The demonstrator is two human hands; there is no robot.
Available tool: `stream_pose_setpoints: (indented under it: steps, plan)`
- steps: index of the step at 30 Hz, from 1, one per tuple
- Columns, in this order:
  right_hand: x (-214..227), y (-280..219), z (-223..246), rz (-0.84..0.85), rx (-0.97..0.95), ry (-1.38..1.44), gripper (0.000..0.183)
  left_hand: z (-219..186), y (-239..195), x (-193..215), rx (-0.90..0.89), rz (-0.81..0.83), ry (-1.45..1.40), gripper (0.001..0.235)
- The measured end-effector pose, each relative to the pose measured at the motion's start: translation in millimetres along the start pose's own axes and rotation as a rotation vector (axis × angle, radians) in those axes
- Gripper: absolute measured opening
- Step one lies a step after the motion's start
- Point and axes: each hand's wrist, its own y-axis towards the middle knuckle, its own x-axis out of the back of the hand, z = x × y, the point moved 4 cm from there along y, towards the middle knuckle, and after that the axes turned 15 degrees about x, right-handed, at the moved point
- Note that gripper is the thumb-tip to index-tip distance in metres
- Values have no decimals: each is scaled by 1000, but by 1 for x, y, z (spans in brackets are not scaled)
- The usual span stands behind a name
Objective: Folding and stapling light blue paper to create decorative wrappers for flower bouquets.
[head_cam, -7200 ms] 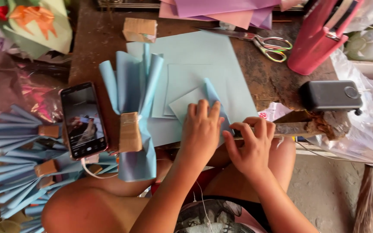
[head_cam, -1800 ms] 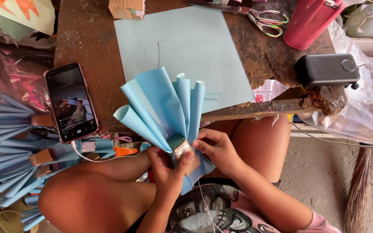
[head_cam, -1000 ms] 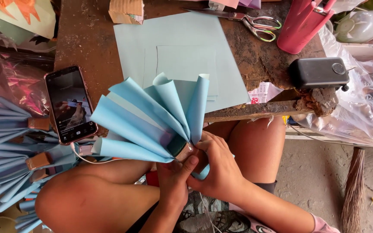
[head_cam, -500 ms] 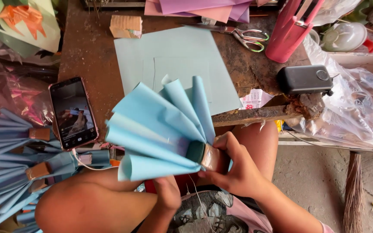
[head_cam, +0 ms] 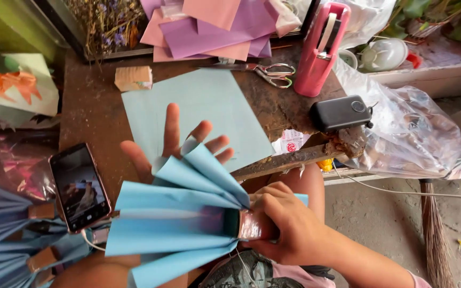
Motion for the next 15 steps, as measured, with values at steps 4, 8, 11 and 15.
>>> stream_pose_setpoints:
  steps: [4,8,11,15]
  plan:
    - [24,8,-13,-5,-21,-134,48,0,34,11,40,-255,32,95]
    - [54,-4,-52,-119,-19,-351,47,11,33,67,-76,-606,200,57]
    - [79,-13,-83,-225,-57,-531,47,28,13,107,-182,-906,355,24]
    - [100,-33,-131,-328,-148,-789,47,38,16,71,-684,-877,1130,19]
